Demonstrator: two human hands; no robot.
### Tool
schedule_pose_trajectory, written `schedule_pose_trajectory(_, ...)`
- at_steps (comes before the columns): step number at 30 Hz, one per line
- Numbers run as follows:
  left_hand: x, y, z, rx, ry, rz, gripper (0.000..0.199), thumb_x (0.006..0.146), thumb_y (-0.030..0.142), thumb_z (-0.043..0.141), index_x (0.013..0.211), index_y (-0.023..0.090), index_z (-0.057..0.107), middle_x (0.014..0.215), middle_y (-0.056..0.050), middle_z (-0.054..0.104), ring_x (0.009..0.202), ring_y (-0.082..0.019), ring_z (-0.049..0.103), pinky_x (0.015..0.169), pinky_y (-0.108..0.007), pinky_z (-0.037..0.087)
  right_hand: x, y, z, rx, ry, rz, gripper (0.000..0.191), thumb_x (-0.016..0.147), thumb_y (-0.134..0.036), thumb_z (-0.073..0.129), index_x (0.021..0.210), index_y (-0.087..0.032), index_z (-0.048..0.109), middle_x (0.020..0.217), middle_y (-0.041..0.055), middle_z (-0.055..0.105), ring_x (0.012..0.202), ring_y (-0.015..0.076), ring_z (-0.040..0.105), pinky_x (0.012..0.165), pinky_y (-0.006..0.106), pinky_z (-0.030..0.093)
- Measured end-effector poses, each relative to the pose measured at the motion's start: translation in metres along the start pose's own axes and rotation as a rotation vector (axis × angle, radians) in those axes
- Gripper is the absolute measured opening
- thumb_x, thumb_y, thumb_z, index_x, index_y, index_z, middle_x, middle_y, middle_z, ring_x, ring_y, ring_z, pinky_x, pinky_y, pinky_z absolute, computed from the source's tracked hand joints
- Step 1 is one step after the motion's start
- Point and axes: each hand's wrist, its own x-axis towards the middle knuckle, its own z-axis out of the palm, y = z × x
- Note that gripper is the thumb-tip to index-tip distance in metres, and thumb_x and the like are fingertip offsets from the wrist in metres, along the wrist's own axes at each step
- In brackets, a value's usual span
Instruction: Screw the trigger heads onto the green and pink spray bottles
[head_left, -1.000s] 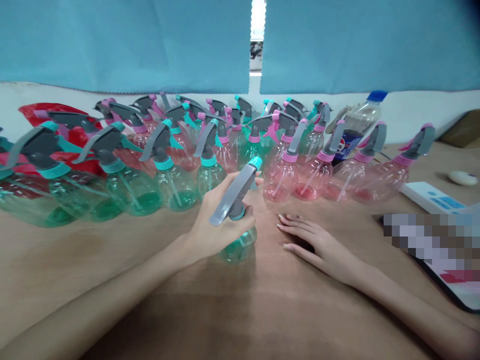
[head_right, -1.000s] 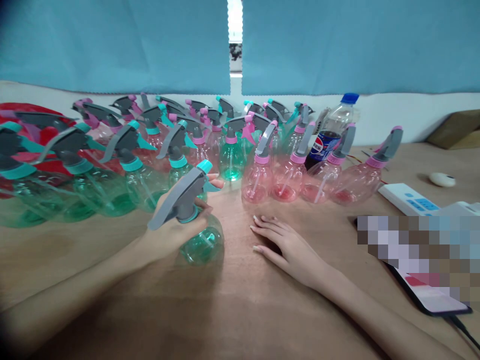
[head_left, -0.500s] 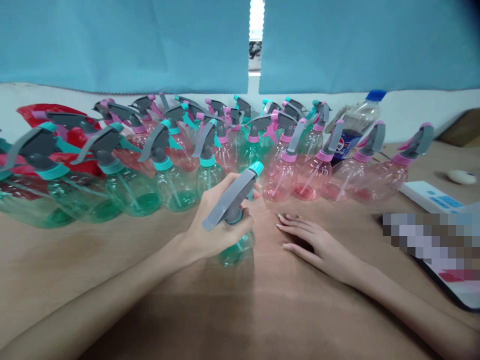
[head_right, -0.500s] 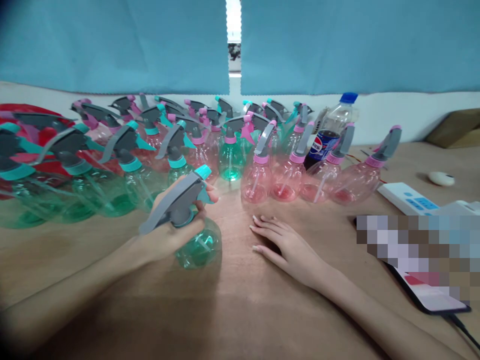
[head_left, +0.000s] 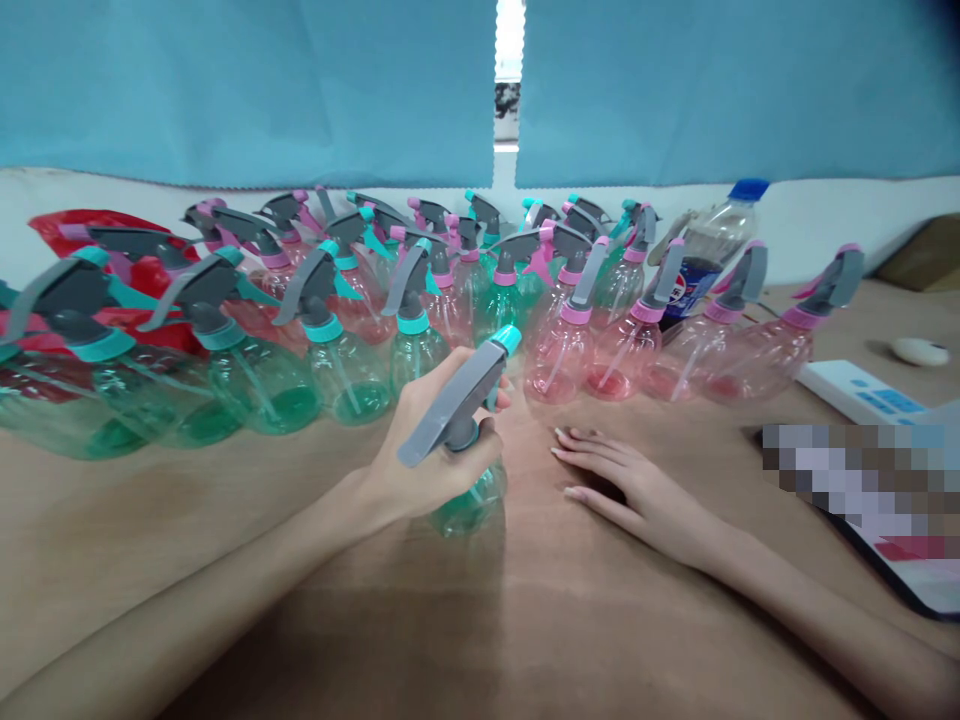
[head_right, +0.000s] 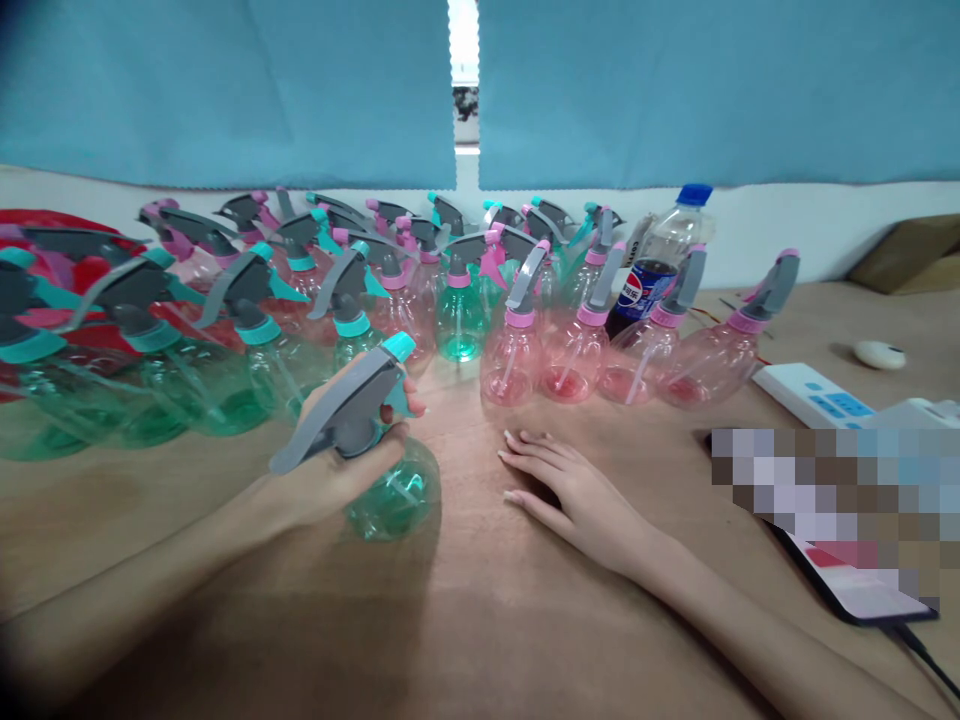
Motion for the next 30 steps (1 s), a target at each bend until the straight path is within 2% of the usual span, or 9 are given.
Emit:
schedule_pose_trajectory(3,0.0008,-0.0003,-0.0006,0.034,-0.024,-0.009,0.031,0.069,0.008,0.05,0.098,0.019,0.054,0.091,0.0,0.062,0.065,-0.011,0.057,0.065,-0.025,0.05,0.0,0.0001,-0.0002,0.003,0.007,0.0,0.044,0.095,-0.043,0.051,0.135,-0.025,0.054,0.143,0.0062,0.052,0.135,0.0257,0.043,0.114,0.051,0.033)
schedule_pose_trajectory(9,-0.0034,-0.0032,0.0023,0.049,0.004,-0.016,0.043,0.071,0.006,0.051,0.111,0.02,0.051,0.094,0.0,0.061,0.078,-0.013,0.063,0.072,-0.025,0.05,-0.0003,0.0001,-0.0005,-0.001,0.004,0.0,0.044,0.095,-0.043,0.05,0.134,-0.024,0.055,0.143,0.0067,0.051,0.135,0.0257,0.043,0.113,0.05,0.034)
schedule_pose_trajectory(12,-0.0047,-0.0049,0.0033,0.021,0.025,-0.024,0.043,0.07,0.007,0.052,0.111,0.02,0.05,0.091,0.0,0.06,0.074,-0.013,0.062,0.072,-0.027,0.051,0.0,-0.0006,-0.0008,0.006,0.004,0.005,0.044,0.094,-0.043,0.051,0.133,-0.024,0.056,0.143,0.0064,0.052,0.135,0.0259,0.044,0.113,0.051,0.034)
schedule_pose_trajectory(16,-0.0036,-0.0049,0.0036,0.025,0.037,-0.029,0.041,0.07,0.01,0.053,0.111,0.019,0.052,0.078,0.003,0.057,0.062,-0.013,0.055,0.064,-0.028,0.049,0.0002,-0.0004,-0.0001,0.017,0.015,0.006,0.044,0.094,-0.043,0.052,0.133,-0.025,0.056,0.143,0.006,0.052,0.135,0.0258,0.044,0.113,0.05,0.034)
schedule_pose_trajectory(21,-0.0022,-0.0024,0.0048,0.019,0.035,-0.035,0.04,0.072,0.011,0.052,0.111,0.021,0.053,0.096,0.0,0.064,0.057,-0.01,0.049,0.062,-0.028,0.048,0.0001,-0.0009,-0.0002,0.026,0.018,0.004,0.043,0.094,-0.043,0.052,0.133,-0.025,0.056,0.142,0.0064,0.053,0.134,0.0257,0.044,0.113,0.05,0.034)
schedule_pose_trajectory(30,-0.0024,-0.0018,0.0043,0.029,0.027,-0.057,0.043,0.071,0.009,0.054,0.111,0.023,0.052,0.105,-0.001,0.067,0.057,-0.01,0.051,0.061,-0.026,0.049,0.0002,-0.003,-0.0021,0.038,0.03,-0.002,0.042,0.094,-0.043,0.052,0.134,-0.028,0.055,0.142,0.0059,0.053,0.134,0.0275,0.045,0.112,0.053,0.035)
